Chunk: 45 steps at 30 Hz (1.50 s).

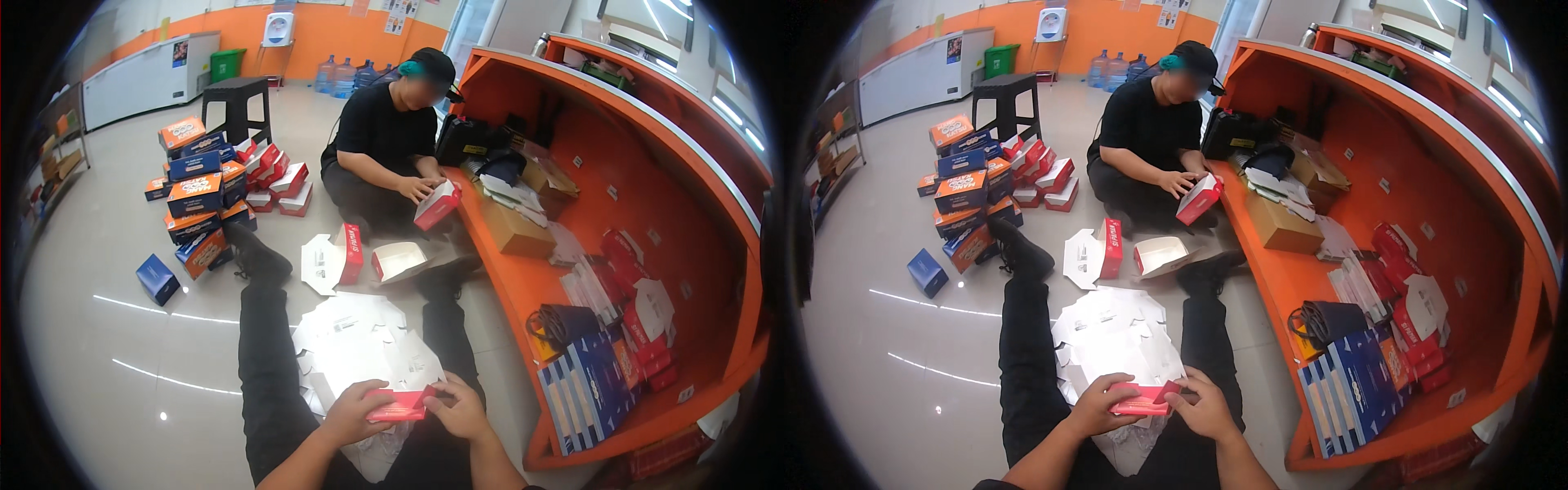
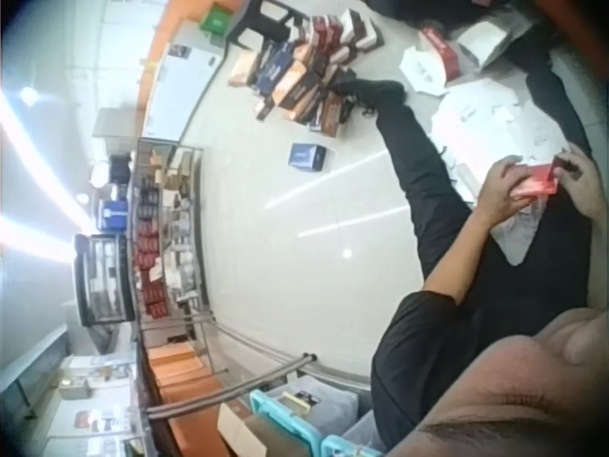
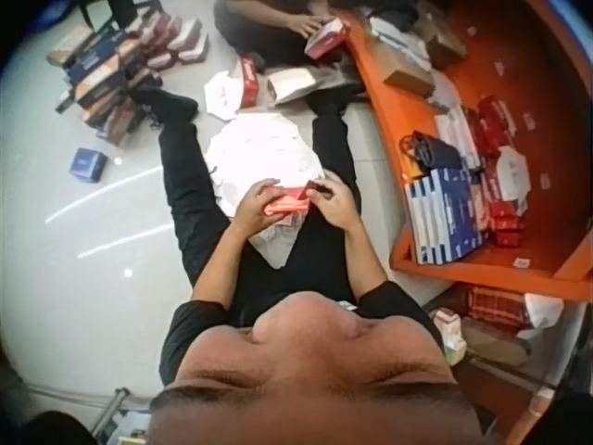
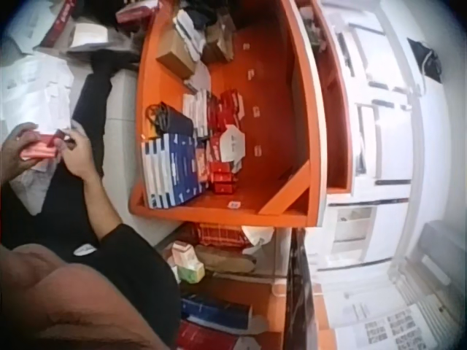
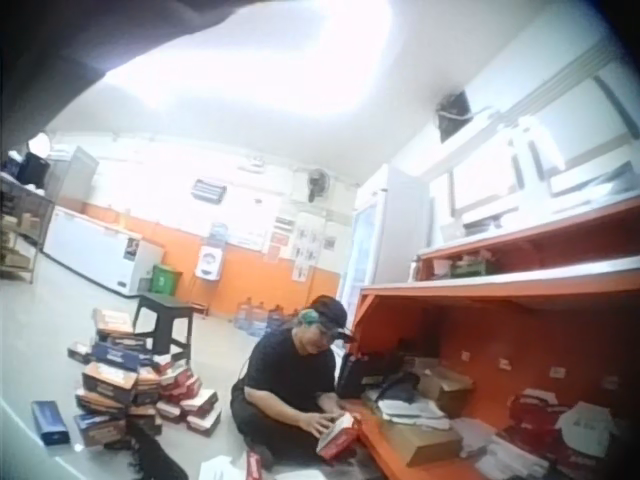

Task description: The person folds flat cardboard food container templates into boxes by hand while sitting on the floor.

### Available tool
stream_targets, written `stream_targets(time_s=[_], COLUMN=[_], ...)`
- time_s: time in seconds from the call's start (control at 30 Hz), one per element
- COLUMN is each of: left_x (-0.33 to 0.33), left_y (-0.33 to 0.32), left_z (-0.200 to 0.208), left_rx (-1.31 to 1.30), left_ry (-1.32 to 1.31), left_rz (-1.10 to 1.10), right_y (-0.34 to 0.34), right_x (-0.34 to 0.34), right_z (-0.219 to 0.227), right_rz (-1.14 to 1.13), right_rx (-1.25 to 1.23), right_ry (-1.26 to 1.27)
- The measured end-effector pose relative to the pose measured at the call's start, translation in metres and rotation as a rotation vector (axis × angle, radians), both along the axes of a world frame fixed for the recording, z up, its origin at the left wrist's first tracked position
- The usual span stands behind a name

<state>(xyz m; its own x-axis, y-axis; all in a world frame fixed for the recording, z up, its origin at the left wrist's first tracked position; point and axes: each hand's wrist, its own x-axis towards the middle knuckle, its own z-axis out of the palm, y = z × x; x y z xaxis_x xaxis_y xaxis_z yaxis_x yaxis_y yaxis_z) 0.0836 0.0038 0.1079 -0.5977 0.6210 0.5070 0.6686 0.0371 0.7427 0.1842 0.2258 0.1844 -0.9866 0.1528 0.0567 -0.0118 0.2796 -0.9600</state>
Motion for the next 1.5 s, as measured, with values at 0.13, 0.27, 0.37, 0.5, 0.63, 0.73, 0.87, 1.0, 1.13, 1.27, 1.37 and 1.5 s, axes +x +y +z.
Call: stream_targets(time_s=[0.13, 0.27, 0.37, 0.5, 0.63, 0.73, 0.87, 1.0, 1.13, 1.27, 1.37, 1.5], left_x=[-0.002, 0.0, 0.004, 0.006, 0.007, 0.0, -0.003, -0.009, 0.0, 0.001, -0.002, -0.003], left_y=[0.004, 0.001, 0.001, 0.001, 0.001, 0.005, 0.009, 0.007, 0.001, -0.002, -0.006, -0.005], left_z=[-0.01, -0.006, -0.01, -0.017, -0.007, -0.035, -0.004, -0.016, -0.015, -0.012, -0.013, -0.017], left_rx=[0.065, -0.025, -0.075, 0.005, -0.093, -0.068, 0.057, 0.099, 0.093, 0.119, 0.062, 0.063], left_ry=[-0.061, 0.011, 0.004, -0.055, -0.02, 0.025, -0.125, -0.208, -0.232, -0.19, -0.064, -0.059], left_rz=[-0.043, -0.014, -0.036, -0.052, 0.047, 0.06, 0.111, 0.101, 0.099, 0.113, 0.119, 0.093], right_y=[-0.018, -0.026, -0.036, -0.031, -0.013, -0.011, -0.021, -0.035, -0.045, -0.048, -0.038, -0.031], right_x=[-0.003, -0.002, 0.001, 0.0, 0.001, -0.006, -0.017, -0.03, -0.022, -0.02, -0.02, -0.021], right_z=[0.007, -0.005, -0.012, 0.003, 0.002, 0.002, 0.024, 0.007, 0.004, 0.007, -0.01, -0.004], right_rz=[-0.223, -0.158, -0.084, -0.118, -0.216, -0.142, -0.232, -0.241, -0.261, -0.222, -0.184, -0.078], right_rx=[0.184, 0.408, 0.451, 0.429, 0.493, 0.515, 0.612, 0.454, 0.398, 0.434, 0.457, 0.497], right_ry=[-0.044, 0.003, -0.011, -0.151, -0.176, -0.066, 0.074, 0.037, -0.005, -0.009, -0.015, -0.076])
